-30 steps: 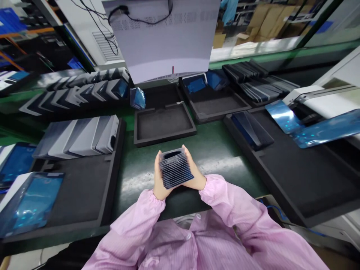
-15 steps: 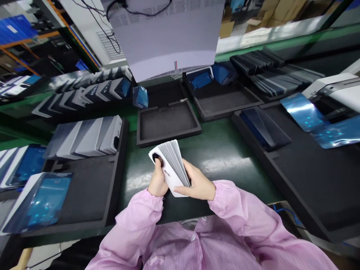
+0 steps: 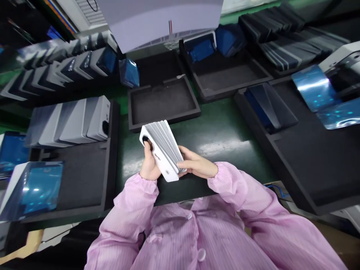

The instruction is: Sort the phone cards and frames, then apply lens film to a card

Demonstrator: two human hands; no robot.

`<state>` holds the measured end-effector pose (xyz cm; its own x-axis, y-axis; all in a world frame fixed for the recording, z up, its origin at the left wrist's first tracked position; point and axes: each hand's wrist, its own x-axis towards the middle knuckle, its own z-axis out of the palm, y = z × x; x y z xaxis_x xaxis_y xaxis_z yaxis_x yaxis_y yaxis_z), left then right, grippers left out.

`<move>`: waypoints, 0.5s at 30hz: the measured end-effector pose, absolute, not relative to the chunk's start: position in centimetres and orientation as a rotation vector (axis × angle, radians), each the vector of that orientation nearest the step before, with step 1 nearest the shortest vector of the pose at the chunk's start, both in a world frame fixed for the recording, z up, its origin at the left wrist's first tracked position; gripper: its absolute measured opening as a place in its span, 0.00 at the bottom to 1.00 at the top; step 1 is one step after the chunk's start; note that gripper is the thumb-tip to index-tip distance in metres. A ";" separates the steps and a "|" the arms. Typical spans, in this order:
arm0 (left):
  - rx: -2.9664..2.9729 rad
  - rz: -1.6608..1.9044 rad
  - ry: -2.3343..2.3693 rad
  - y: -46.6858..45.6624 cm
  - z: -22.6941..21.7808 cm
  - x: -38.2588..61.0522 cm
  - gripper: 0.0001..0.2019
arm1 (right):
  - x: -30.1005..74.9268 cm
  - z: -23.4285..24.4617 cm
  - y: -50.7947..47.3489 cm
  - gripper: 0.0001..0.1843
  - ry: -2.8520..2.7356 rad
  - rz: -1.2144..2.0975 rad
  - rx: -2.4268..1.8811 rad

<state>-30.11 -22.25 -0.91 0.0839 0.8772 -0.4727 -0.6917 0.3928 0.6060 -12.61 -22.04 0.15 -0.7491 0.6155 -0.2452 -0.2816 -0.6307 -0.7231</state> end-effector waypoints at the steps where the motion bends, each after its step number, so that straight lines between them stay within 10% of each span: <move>1: 0.275 1.202 0.900 -22.3 -0.9 -30.2 0.26 | -12.6 0.1 -22.0 0.33 -0.936 2.341 -0.657; 15: 0.348 1.257 0.756 -22.3 -0.4 -30.6 0.21 | -11.6 0.4 -21.6 0.21 -1.045 2.224 -0.713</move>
